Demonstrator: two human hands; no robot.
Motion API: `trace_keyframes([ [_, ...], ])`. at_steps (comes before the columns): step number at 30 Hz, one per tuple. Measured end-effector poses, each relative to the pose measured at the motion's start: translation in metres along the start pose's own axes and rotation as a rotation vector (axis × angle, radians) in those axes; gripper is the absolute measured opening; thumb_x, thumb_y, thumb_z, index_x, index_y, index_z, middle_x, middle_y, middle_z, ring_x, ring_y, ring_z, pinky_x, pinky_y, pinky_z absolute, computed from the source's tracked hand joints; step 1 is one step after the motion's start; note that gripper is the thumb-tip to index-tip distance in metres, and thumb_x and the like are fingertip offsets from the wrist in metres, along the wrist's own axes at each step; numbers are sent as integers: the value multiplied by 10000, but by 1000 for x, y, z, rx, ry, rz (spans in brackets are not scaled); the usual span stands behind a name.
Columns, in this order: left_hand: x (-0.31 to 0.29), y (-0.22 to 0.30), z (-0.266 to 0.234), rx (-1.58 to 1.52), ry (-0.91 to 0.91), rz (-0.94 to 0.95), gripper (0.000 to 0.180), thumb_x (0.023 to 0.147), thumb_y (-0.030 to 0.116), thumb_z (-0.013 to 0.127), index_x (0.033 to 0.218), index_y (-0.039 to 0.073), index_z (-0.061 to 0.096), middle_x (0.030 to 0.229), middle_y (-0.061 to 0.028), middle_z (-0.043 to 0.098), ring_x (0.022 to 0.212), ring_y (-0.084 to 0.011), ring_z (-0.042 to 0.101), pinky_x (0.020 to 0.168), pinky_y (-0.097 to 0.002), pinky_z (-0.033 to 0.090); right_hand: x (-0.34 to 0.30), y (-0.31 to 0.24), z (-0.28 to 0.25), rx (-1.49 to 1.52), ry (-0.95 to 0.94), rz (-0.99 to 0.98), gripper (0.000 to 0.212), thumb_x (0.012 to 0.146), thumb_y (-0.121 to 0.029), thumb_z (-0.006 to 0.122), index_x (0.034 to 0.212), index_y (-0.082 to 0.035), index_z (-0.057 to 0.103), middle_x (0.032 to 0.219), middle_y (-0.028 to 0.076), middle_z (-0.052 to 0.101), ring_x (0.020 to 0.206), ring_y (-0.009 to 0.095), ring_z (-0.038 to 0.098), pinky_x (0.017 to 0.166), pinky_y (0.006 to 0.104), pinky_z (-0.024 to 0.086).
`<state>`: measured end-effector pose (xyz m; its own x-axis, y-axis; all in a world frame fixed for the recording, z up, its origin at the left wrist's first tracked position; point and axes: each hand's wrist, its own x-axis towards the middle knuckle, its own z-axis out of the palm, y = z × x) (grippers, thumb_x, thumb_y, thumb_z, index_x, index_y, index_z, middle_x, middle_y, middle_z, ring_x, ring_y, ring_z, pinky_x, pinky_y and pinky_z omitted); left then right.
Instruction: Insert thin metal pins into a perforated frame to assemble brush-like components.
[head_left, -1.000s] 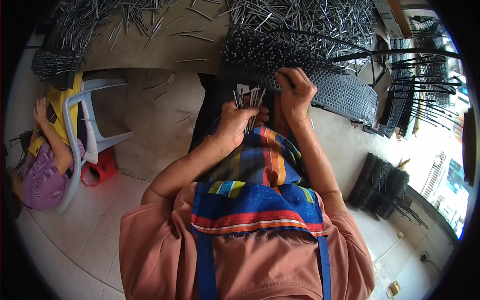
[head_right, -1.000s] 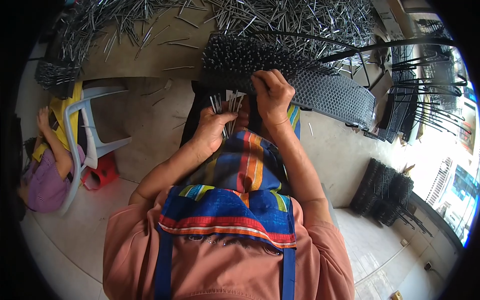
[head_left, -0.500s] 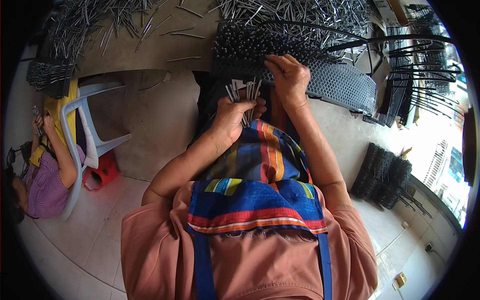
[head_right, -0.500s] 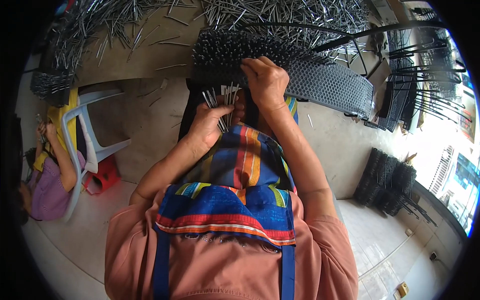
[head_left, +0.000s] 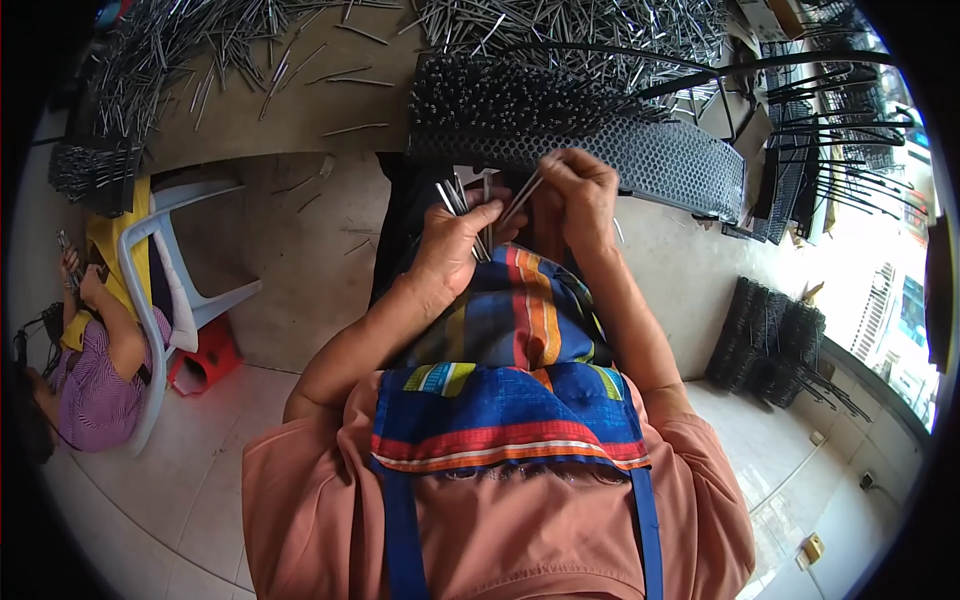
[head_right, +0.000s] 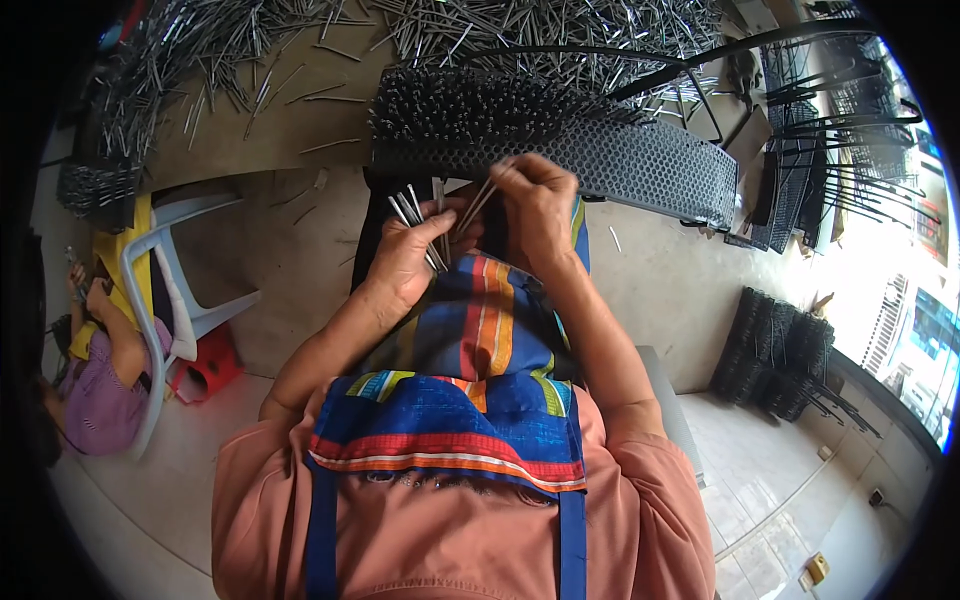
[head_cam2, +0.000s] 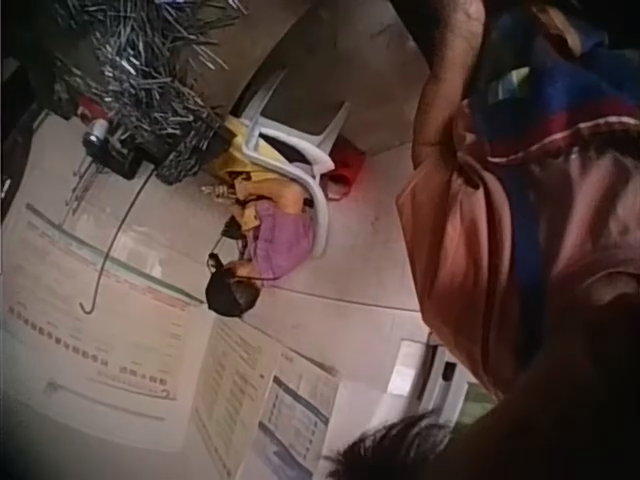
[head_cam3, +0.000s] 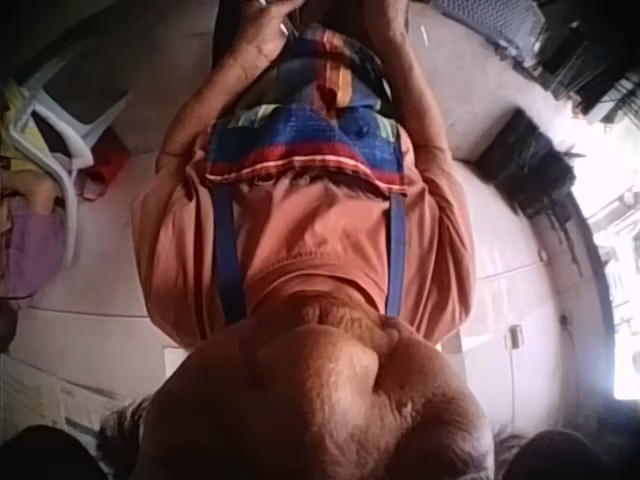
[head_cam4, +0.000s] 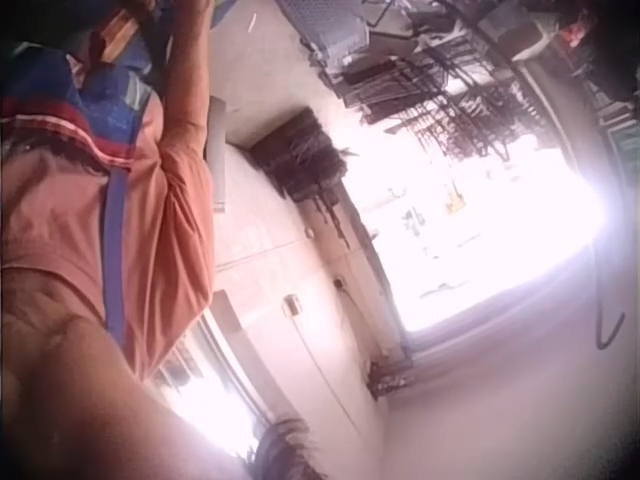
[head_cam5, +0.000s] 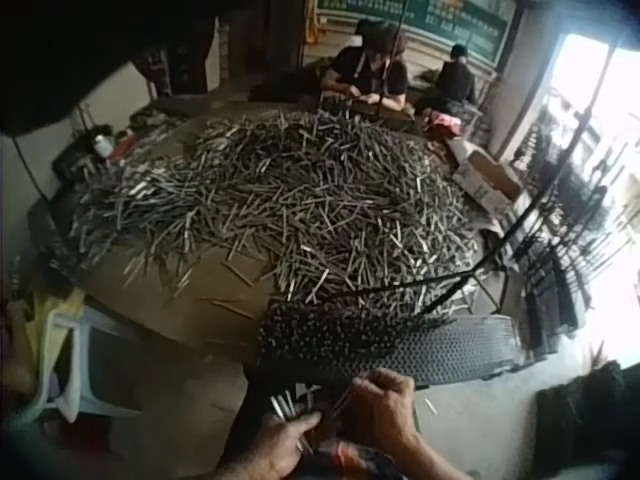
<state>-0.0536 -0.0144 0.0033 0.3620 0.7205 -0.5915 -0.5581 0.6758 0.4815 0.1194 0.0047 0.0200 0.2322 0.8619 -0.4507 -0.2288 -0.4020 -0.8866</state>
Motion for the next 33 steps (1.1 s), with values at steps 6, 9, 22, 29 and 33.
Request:
trace_keyframes([
  [6, -4, -7, -4, 131, 138, -159, 206, 913, 56, 552, 1094, 20, 644, 929, -126, 702, 804, -224, 696, 702, -340, 574, 29, -15, -2, -115, 178, -671, 41, 818, 9, 695, 859, 7, 698, 721, -20, 615, 595, 32, 488, 521, 185, 363],
  [9, -4, -6, -3, 129, 115, -146, 214, 906, 45, 550, 1095, 26, 648, 933, -117, 704, 808, -210, 694, 700, -333, 569, 30, -12, -4, -271, 138, -817, 80, 791, 58, 694, 861, 20, 694, 790, 2, 639, 664, 52, 537, 577, 186, 413],
  [22, -5, -17, -16, 174, 1, -199, 244, 896, 18, 547, 1116, 24, 653, 892, -94, 692, 769, -179, 680, 680, -308, 561, 21, -7, -8, -327, 132, -755, 105, 759, 87, 705, 850, 36, 692, 842, 47, 670, 754, 82, 599, 668, 205, 473],
  [29, -11, -15, -23, 307, -21, -222, 237, 895, 24, 551, 1112, 36, 645, 884, -81, 695, 733, -143, 653, 627, -267, 505, 23, -6, 8, -708, 173, -774, 91, 752, 37, 733, 832, 3, 705, 762, 42, 642, 651, 82, 574, 586, 220, 439],
  [33, -4, -17, -20, 291, 23, -110, 224, 898, 31, 553, 1099, 43, 652, 884, -73, 696, 737, -132, 641, 635, -264, 480, 23, -10, 10, -710, 182, -809, 108, 738, 7, 753, 834, -14, 711, 705, 48, 622, 584, 105, 567, 535, 252, 428],
])
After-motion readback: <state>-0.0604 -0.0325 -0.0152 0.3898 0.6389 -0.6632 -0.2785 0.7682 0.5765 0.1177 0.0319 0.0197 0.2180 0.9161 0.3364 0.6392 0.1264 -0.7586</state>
